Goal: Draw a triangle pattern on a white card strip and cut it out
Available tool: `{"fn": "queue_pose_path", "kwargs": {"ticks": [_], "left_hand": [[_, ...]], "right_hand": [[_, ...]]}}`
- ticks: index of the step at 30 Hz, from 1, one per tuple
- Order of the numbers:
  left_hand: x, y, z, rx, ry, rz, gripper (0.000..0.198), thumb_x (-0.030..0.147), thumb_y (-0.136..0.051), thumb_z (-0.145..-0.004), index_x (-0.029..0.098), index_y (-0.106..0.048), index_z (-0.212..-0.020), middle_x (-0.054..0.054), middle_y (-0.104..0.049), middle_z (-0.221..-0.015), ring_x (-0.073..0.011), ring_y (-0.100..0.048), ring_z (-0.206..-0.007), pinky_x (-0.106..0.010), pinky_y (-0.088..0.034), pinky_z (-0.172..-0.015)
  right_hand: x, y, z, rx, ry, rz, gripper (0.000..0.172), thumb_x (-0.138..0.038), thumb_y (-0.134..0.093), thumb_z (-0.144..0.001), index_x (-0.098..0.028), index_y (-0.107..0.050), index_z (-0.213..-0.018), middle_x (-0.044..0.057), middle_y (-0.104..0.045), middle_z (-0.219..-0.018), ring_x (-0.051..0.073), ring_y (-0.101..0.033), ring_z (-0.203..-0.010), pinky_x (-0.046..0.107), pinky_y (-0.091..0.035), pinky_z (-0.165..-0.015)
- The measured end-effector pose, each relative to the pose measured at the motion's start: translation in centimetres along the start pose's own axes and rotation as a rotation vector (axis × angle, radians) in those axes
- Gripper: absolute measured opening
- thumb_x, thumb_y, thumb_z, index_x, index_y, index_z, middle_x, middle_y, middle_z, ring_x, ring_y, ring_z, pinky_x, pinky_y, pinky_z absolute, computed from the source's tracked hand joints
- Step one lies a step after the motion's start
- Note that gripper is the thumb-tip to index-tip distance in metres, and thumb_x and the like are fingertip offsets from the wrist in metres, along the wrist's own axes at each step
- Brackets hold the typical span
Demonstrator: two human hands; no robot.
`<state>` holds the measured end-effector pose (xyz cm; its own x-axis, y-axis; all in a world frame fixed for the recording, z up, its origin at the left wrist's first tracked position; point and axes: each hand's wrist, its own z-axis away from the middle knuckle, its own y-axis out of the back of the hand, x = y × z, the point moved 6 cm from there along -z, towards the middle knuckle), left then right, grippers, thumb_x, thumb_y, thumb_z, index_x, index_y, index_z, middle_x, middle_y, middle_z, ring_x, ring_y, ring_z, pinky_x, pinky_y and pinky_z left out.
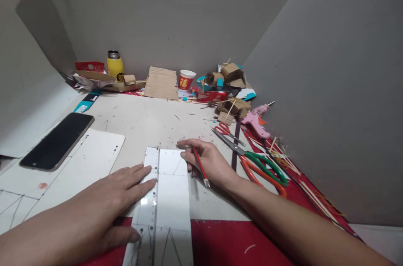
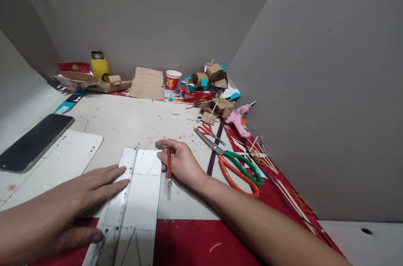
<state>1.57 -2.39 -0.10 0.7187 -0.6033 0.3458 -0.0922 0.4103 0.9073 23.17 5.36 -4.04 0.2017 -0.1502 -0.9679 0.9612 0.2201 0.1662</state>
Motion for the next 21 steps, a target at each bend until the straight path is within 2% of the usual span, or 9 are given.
{"fn": "queue_pose_path", "kwargs": {"ticks": [3, 8, 12, 15, 21], "left_hand": [[-0.7, -0.9, 0.0, 0.037, -0.060, -0.001, 0.081, 0.038, -0.072, -0.082, 0.034, -0.034, -0.154, -0.009, -0.029, -0.161, -0.0357, -0.032, -0.145, -0.059, -0.040, -0.110], [-0.8, -1.9, -0.7, 0.114, -0.103, -0.051, 0.089, 0.054, -0.071, -0.083, 0.034, -0.025, -0.156, -0.010, -0.026, -0.162, -0.0352, -0.024, -0.148, -0.062, -0.030, -0.115], [0.4, -2.0, -2.2, 0.121, -0.073, -0.110, 0.085, 0.054, -0.071, -0.083, 0.026, -0.034, -0.154, -0.014, -0.028, -0.161, -0.0379, -0.025, -0.148, -0.063, -0.028, -0.115], [1.5, -2.3, -3.1, 0.169, -0.114, -0.129, 0.085, 0.053, -0.071, -0.083, 0.021, -0.037, -0.153, -0.017, -0.031, -0.160, -0.0375, -0.029, -0.147, -0.059, -0.029, -0.117], [2.3, -2.9, -3.9, 0.222, -0.120, -0.197, 0.083, 0.060, -0.065, -0.085, 0.017, -0.041, -0.152, -0.022, -0.030, -0.159, -0.0394, -0.030, -0.146, -0.059, -0.033, -0.115]], "right_hand": [[0.0, 0.0, 0.1, -0.005, -0.007, 0.003, 0.028, -0.022, -0.065, -0.083, -0.009, -0.064, -0.107, -0.006, -0.052, -0.055, 0.010, -0.051, -0.045, 0.024, -0.042, -0.042], [-0.2, -0.1, 0.1, -0.022, -0.006, -0.009, 0.028, -0.022, -0.065, -0.083, -0.010, -0.064, -0.108, -0.006, -0.052, -0.053, 0.010, -0.049, -0.042, 0.024, -0.043, -0.042], [-0.2, -0.2, 0.0, -0.031, -0.001, -0.024, 0.023, -0.020, -0.063, -0.083, -0.012, -0.064, -0.105, -0.006, -0.053, -0.056, 0.010, -0.051, -0.043, 0.024, -0.045, -0.044], [0.0, -0.2, -0.1, -0.034, 0.002, -0.030, 0.022, -0.019, -0.062, -0.084, -0.012, -0.065, -0.105, -0.006, -0.054, -0.058, 0.010, -0.053, -0.046, 0.023, -0.046, -0.045], [0.1, -0.2, -0.1, -0.040, -0.005, -0.039, 0.022, -0.016, -0.059, -0.086, -0.012, -0.065, -0.107, -0.005, -0.054, -0.056, 0.010, -0.052, -0.046, 0.023, -0.047, -0.045]]}}
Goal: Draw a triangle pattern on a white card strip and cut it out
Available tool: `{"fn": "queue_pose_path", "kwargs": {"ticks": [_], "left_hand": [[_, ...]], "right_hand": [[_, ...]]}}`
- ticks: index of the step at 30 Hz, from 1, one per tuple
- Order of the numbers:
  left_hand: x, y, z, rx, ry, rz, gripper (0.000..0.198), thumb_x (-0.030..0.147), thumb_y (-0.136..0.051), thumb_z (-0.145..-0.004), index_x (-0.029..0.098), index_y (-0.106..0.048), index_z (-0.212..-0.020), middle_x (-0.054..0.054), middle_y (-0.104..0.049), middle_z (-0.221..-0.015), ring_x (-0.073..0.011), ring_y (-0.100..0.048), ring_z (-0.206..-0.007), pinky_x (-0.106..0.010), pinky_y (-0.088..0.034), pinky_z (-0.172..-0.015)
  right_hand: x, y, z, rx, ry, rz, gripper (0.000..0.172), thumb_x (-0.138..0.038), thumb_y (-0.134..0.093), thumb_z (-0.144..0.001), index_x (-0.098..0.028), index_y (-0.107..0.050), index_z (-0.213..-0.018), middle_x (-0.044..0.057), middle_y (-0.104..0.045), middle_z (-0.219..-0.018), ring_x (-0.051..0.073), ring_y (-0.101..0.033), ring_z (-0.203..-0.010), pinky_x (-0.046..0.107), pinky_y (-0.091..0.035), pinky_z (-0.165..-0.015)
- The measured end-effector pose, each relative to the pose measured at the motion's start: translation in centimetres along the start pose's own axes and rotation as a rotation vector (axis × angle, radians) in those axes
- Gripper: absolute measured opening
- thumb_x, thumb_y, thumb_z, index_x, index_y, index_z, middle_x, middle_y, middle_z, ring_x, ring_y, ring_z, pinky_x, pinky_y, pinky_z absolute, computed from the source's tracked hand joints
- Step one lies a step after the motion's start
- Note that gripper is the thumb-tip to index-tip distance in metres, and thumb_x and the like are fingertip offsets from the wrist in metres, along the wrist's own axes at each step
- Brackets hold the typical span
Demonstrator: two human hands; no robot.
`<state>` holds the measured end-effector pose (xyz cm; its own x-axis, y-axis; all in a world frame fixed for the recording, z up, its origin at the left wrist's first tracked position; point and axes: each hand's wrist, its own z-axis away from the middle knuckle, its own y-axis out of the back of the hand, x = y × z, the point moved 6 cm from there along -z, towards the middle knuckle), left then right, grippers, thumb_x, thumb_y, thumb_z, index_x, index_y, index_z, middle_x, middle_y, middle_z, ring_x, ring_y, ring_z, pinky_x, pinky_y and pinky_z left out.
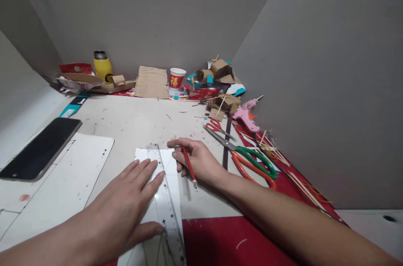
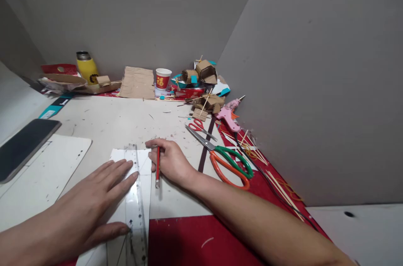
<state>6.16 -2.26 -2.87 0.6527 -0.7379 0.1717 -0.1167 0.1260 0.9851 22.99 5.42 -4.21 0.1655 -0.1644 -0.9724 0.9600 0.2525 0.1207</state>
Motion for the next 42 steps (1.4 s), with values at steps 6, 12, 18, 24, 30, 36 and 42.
{"fn": "queue_pose_path", "kwargs": {"ticks": [6, 12, 18, 24, 30, 36, 42], "left_hand": [[0.6, 0.4, -1.3, -0.151, 0.018, -0.015, 0.082, 0.059, -0.063, -0.086, 0.011, -0.043, -0.150, -0.024, -0.032, -0.156, -0.0423, -0.029, -0.144, -0.061, -0.033, -0.114], [0.7, 0.4, -2.0, -0.284, 0.088, -0.001, 0.081, 0.059, -0.064, -0.084, 0.009, -0.049, -0.146, -0.025, -0.036, -0.153, -0.0452, -0.031, -0.142, -0.064, -0.034, -0.112], [0.7, 0.0, -1.7, -0.152, 0.058, -0.048, 0.082, 0.065, -0.065, -0.081, 0.009, -0.057, -0.140, -0.027, -0.047, -0.147, -0.0472, -0.043, -0.136, -0.062, -0.039, -0.110], [0.5, 0.0, -1.3, -0.032, 0.032, -0.047, 0.082, 0.064, -0.070, -0.076, 0.008, -0.061, -0.135, -0.027, -0.056, -0.141, -0.0480, -0.052, -0.129, -0.062, -0.040, -0.108], [0.2, -0.1, -0.8, 0.055, -0.022, -0.095, 0.083, 0.066, -0.069, -0.076, 0.008, -0.060, -0.134, -0.028, -0.058, -0.138, -0.0479, -0.055, -0.126, -0.062, -0.045, -0.103], [-0.1, -0.3, -0.5, 0.112, -0.012, -0.102, 0.083, 0.067, -0.067, -0.077, 0.013, -0.055, -0.139, -0.024, -0.055, -0.143, -0.0423, -0.053, -0.130, -0.056, -0.042, -0.108], [-0.4, -0.7, -0.3, 0.103, -0.036, -0.047, 0.083, 0.062, -0.065, -0.081, 0.014, -0.047, -0.146, -0.019, -0.051, -0.149, -0.0415, -0.046, -0.136, -0.056, -0.036, -0.113]], "right_hand": [[0.0, 0.0, 0.0, -0.012, 0.011, -0.017, 0.027, -0.016, -0.058, -0.085, -0.012, -0.066, -0.111, -0.005, -0.053, -0.063, 0.010, -0.056, -0.051, 0.022, -0.046, -0.047], [-0.1, 0.0, 0.0, -0.022, 0.024, -0.002, 0.029, -0.021, -0.060, -0.085, -0.013, -0.066, -0.111, -0.005, -0.053, -0.065, 0.010, -0.055, -0.052, 0.023, -0.045, -0.047], [-0.3, -0.1, 0.1, -0.028, 0.041, 0.030, 0.026, -0.023, -0.059, -0.086, -0.013, -0.065, -0.109, -0.005, -0.052, -0.062, 0.010, -0.054, -0.052, 0.023, -0.045, -0.046], [-0.3, 0.0, 0.1, -0.032, 0.040, 0.029, 0.025, -0.024, -0.059, -0.085, -0.015, -0.067, -0.107, -0.005, -0.053, -0.063, 0.010, -0.054, -0.051, 0.024, -0.044, -0.047], [-0.2, -0.1, 0.0, -0.035, 0.057, 0.020, 0.024, -0.022, -0.058, -0.086, -0.015, -0.067, -0.107, -0.005, -0.053, -0.063, 0.010, -0.053, -0.051, 0.024, -0.044, -0.048], [0.1, 0.0, 0.0, -0.020, 0.038, 0.023, 0.023, -0.020, -0.058, -0.086, -0.016, -0.067, -0.107, -0.005, -0.053, -0.064, 0.010, -0.054, -0.052, 0.024, -0.044, -0.048], [-0.2, 0.1, 0.0, -0.013, 0.055, 0.045, 0.022, -0.016, -0.058, -0.086, -0.016, -0.068, -0.104, -0.005, -0.054, -0.064, 0.010, -0.054, -0.051, 0.023, -0.042, -0.048]]}}
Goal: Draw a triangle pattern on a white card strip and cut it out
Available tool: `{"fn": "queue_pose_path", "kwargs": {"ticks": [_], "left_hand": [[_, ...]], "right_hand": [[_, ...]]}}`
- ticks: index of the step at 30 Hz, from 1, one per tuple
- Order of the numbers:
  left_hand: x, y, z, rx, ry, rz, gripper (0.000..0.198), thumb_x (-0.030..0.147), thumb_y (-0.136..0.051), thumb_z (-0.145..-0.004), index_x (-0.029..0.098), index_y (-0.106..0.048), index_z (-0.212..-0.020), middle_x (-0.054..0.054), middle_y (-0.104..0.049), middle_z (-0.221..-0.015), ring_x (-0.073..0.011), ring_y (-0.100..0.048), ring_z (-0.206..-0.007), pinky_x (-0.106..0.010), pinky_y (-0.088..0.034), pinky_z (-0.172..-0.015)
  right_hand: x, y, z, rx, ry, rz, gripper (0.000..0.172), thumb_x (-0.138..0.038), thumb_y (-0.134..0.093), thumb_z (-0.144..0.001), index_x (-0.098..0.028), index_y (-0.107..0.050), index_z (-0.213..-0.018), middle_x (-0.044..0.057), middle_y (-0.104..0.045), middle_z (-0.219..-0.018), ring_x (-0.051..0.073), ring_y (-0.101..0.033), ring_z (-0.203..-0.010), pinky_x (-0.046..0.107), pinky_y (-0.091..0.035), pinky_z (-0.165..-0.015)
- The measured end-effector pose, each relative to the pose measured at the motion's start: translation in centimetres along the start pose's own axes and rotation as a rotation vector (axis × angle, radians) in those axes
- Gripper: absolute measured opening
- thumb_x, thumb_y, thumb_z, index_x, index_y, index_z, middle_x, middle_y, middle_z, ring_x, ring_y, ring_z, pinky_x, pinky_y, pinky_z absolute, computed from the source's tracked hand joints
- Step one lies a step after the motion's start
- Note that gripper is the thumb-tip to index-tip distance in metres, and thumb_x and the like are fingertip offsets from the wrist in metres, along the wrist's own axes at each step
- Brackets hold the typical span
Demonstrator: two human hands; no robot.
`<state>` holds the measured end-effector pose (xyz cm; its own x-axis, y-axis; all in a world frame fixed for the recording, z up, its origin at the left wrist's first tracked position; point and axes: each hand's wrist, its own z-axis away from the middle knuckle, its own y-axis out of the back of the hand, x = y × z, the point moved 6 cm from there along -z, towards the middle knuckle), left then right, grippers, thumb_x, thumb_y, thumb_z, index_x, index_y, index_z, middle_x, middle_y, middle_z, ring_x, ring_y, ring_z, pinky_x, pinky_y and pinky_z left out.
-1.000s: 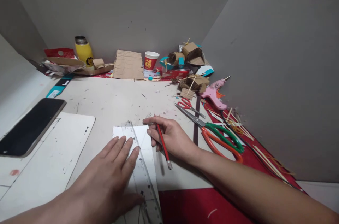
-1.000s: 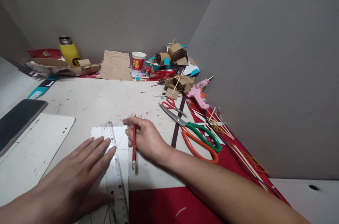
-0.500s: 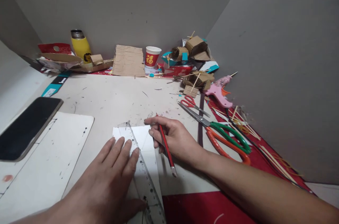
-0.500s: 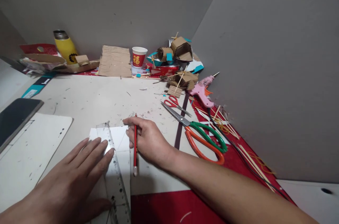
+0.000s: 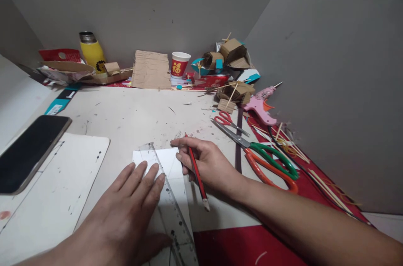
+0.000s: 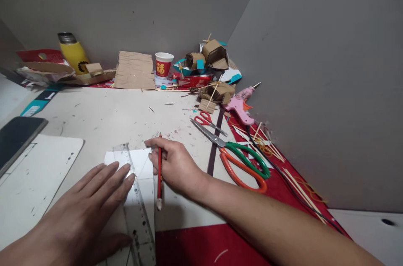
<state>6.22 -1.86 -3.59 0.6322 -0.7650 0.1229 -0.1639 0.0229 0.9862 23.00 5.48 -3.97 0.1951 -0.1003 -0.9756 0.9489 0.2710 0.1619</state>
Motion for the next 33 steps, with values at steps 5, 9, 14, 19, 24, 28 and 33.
{"fn": "queue_pose_path", "kwargs": {"ticks": [5, 9, 14, 19, 24, 28, 33], "left_hand": [[-0.3, 0.2, 0.3, 0.006, -0.014, 0.049, 0.081, 0.057, -0.065, -0.084, 0.018, -0.040, -0.150, -0.015, -0.048, -0.152, -0.0368, -0.045, -0.138, -0.053, -0.033, -0.116], [-0.4, 0.4, 0.3, -0.017, -0.012, 0.042, 0.081, 0.057, -0.063, -0.086, 0.018, -0.037, -0.151, -0.015, -0.047, -0.153, -0.0361, -0.046, -0.138, -0.055, -0.038, -0.113], [-0.2, 1.0, 0.2, -0.017, -0.022, 0.001, 0.075, 0.052, -0.064, -0.087, 0.015, -0.041, -0.148, -0.017, -0.044, -0.154, -0.0349, -0.046, -0.138, -0.056, -0.040, -0.111], [-0.2, 1.0, 0.1, -0.030, -0.032, 0.026, 0.077, 0.050, -0.066, -0.084, 0.013, -0.043, -0.147, -0.018, -0.046, -0.152, -0.0376, -0.048, -0.137, -0.057, -0.042, -0.109], [-0.4, 1.0, 0.1, -0.026, -0.032, 0.016, 0.081, 0.053, -0.066, -0.084, 0.012, -0.040, -0.150, -0.019, -0.043, -0.153, -0.0383, -0.047, -0.137, -0.059, -0.045, -0.106], [-0.2, 1.2, -0.2, -0.023, -0.052, -0.035, 0.082, 0.056, -0.067, -0.082, 0.010, -0.044, -0.147, -0.019, -0.044, -0.151, -0.0383, -0.051, -0.134, -0.057, -0.049, -0.103], [0.0, 1.4, -0.6, -0.045, -0.087, -0.069, 0.084, 0.058, -0.070, -0.077, 0.006, -0.052, -0.141, -0.021, -0.050, -0.145, -0.0408, -0.056, -0.127, -0.057, -0.053, -0.099]], "right_hand": [[0.1, 0.0, 0.0, 0.009, -0.015, 0.001, 0.024, -0.017, -0.057, -0.086, -0.017, -0.068, -0.108, -0.005, -0.053, -0.065, 0.010, -0.054, -0.051, 0.024, -0.044, -0.048], [0.1, 0.0, 0.1, 0.010, -0.012, 0.008, 0.025, -0.019, -0.058, -0.087, -0.017, -0.068, -0.109, -0.004, -0.054, -0.066, 0.011, -0.055, -0.052, 0.024, -0.044, -0.048], [0.1, 0.1, 0.1, 0.008, 0.012, 0.045, 0.025, -0.020, -0.057, -0.086, -0.015, -0.067, -0.109, -0.005, -0.053, -0.065, 0.011, -0.053, -0.052, 0.025, -0.043, -0.049], [0.1, 0.4, 0.1, 0.021, 0.067, 0.131, 0.026, -0.022, -0.059, -0.086, -0.017, -0.068, -0.109, -0.003, -0.055, -0.070, 0.012, -0.054, -0.056, 0.026, -0.044, -0.052], [0.1, 0.4, 0.2, 0.014, 0.059, 0.146, 0.026, -0.023, -0.058, -0.087, -0.017, -0.068, -0.110, -0.003, -0.054, -0.067, 0.012, -0.052, -0.055, 0.026, -0.042, -0.051], [0.0, 0.3, 0.2, 0.012, 0.063, 0.130, 0.026, -0.023, -0.057, -0.086, -0.016, -0.068, -0.109, -0.003, -0.054, -0.068, 0.012, -0.051, -0.054, 0.026, -0.040, -0.050], [-0.1, 0.3, 0.2, 0.017, 0.069, 0.148, 0.027, -0.024, -0.057, -0.087, -0.015, -0.068, -0.110, -0.002, -0.055, -0.071, 0.012, -0.049, -0.055, 0.026, -0.040, -0.050]]}}
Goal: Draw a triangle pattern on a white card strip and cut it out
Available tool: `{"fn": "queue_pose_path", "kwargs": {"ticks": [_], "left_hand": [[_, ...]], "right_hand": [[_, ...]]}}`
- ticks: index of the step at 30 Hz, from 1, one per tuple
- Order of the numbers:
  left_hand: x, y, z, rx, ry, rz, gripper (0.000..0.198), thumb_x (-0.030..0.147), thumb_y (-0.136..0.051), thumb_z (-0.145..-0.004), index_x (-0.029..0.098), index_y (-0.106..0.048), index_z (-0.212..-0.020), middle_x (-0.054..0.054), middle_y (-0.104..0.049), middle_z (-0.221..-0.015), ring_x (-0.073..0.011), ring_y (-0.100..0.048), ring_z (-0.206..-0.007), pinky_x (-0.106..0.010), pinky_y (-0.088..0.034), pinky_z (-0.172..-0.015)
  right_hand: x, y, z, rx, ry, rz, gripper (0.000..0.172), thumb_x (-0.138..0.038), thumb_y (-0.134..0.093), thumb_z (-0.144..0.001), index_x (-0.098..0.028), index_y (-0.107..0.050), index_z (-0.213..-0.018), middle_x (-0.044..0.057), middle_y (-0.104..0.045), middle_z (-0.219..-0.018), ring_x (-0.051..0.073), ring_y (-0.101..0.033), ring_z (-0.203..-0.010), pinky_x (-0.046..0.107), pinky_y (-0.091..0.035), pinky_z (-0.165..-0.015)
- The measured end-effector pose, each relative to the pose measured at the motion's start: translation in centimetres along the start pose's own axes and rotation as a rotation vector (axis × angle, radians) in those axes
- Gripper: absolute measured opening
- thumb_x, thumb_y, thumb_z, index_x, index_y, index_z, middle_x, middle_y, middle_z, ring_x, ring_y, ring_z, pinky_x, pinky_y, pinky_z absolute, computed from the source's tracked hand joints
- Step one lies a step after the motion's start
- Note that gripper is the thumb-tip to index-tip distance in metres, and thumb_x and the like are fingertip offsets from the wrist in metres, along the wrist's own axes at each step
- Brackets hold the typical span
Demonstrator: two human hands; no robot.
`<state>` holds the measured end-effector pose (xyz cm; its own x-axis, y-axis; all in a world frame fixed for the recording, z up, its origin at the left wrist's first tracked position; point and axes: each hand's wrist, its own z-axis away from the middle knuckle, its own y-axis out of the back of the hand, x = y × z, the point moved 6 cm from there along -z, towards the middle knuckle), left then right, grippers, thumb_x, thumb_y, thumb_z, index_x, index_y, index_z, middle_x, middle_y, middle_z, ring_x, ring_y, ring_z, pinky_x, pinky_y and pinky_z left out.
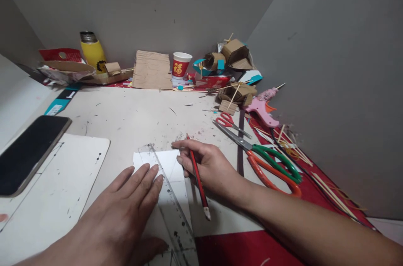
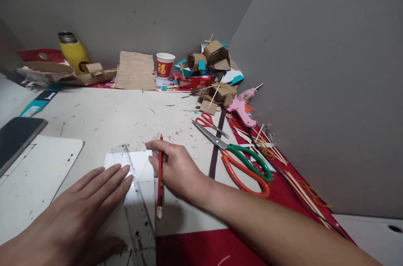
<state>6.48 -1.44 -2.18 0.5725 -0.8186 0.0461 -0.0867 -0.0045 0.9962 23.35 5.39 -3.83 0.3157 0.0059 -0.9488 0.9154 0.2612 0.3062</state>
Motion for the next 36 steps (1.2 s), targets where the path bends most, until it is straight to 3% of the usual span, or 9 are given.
{"fn": "queue_pose_path", "kwargs": {"ticks": [5, 13, 20, 29, 36], "left_hand": [[-0.1, 0.1, 0.5, 0.041, 0.025, -0.001, 0.083, 0.058, -0.069, -0.079, 0.009, -0.050, -0.143, -0.020, -0.048, -0.148, -0.0400, -0.054, -0.130, -0.055, -0.051, -0.103], [-0.4, -0.1, 1.1, 0.070, 0.043, 0.111, 0.090, 0.052, -0.070, -0.082, 0.012, -0.033, -0.153, -0.019, -0.039, -0.156, -0.0358, -0.042, -0.140, -0.050, -0.046, -0.110], [0.0, 0.5, 0.8, 0.111, -0.008, 0.026, 0.087, 0.050, -0.072, -0.079, 0.007, -0.040, -0.147, -0.022, -0.046, -0.151, -0.0392, -0.050, -0.134, -0.053, -0.052, -0.104], [-0.2, 0.0, 1.4, 0.081, -0.003, -0.044, 0.090, 0.057, -0.066, -0.084, 0.011, -0.033, -0.153, -0.017, -0.037, -0.157, -0.0370, -0.044, -0.139, -0.054, -0.052, -0.103], [-0.2, 0.2, 1.2, 0.093, -0.012, -0.025, 0.085, 0.056, -0.066, -0.085, 0.010, -0.039, -0.150, -0.018, -0.041, -0.155, -0.0390, -0.045, -0.138, -0.057, -0.050, -0.103]], "right_hand": [[0.1, 0.0, 0.1, 0.005, -0.002, 0.014, 0.028, -0.025, -0.057, -0.087, -0.016, -0.068, -0.112, -0.001, -0.057, -0.073, 0.012, -0.048, -0.056, 0.027, -0.039, -0.051], [0.0, 0.0, 0.1, 0.005, 0.012, 0.017, 0.025, -0.022, -0.057, -0.088, -0.016, -0.069, -0.109, -0.002, -0.056, -0.070, 0.012, -0.049, -0.057, 0.026, -0.040, -0.052], [0.0, 0.1, 0.2, 0.004, 0.025, 0.047, 0.027, -0.021, -0.057, -0.089, -0.015, -0.068, -0.113, -0.002, -0.056, -0.071, 0.012, -0.048, -0.057, 0.026, -0.040, -0.052], [0.1, 0.2, 0.1, 0.009, 0.052, 0.068, 0.027, -0.021, -0.058, -0.089, -0.015, -0.069, -0.113, -0.002, -0.058, -0.071, 0.012, -0.051, -0.057, 0.026, -0.043, -0.054], [0.1, 0.2, 0.1, 0.018, 0.069, 0.083, 0.028, -0.022, -0.058, -0.089, -0.015, -0.069, -0.114, 0.000, -0.062, -0.074, 0.013, -0.053, -0.058, 0.028, -0.044, -0.055]]}}
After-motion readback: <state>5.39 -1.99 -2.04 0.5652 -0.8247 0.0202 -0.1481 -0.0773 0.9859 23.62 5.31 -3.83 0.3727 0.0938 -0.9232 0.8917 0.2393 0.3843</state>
